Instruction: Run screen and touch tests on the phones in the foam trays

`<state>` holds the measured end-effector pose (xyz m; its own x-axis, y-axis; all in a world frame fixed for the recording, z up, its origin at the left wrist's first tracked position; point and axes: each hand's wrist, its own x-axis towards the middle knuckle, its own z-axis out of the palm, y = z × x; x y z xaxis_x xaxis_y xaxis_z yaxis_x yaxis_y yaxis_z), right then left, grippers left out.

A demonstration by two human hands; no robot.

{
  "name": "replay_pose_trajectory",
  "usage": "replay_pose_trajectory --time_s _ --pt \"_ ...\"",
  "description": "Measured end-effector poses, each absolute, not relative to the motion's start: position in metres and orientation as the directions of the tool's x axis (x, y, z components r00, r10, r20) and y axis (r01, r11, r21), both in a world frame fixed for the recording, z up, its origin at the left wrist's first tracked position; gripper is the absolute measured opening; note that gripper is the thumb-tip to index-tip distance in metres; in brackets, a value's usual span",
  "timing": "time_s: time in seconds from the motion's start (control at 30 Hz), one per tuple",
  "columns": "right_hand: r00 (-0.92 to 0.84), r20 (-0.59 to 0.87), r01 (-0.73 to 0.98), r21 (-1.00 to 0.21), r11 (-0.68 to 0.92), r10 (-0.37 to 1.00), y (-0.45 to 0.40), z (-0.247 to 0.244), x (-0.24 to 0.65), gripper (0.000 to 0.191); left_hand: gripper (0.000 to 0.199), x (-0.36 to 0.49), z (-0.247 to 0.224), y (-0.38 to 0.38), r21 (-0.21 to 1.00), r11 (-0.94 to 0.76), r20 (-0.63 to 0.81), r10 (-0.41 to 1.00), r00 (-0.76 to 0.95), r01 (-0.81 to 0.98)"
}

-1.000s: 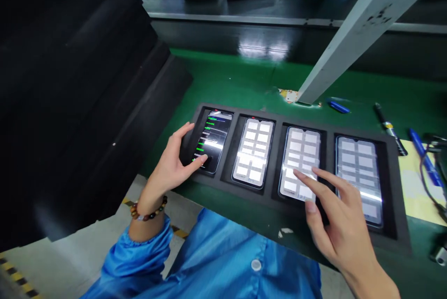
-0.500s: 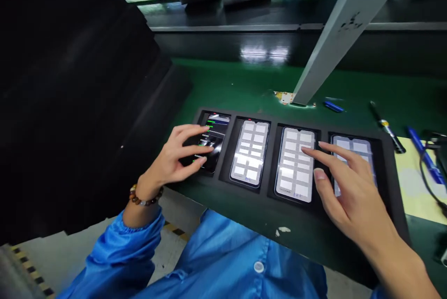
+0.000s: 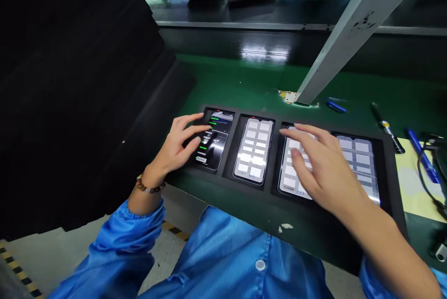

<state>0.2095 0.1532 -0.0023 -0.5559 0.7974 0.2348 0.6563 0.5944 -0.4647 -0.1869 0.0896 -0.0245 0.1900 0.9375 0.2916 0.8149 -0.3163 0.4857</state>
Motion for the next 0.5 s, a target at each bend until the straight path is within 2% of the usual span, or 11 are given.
replay_pose_trajectory --time_s 0.17,0.5 --pt "-0.701 0.153 0.566 -0.476 0.673 0.697 0.193 -0.005 0.149 0.044 0.043 -0.190 -0.032 0.127 0.445 -0.207 0.195 0.972 0.131 0.871" --pt "-0.730 0.114 0.584 -0.409 0.701 0.674 0.212 -0.025 0.121 0.048 0.046 -0.183 -0.029 0.135 0.339 -0.164 0.160 0.980 0.115 0.926"
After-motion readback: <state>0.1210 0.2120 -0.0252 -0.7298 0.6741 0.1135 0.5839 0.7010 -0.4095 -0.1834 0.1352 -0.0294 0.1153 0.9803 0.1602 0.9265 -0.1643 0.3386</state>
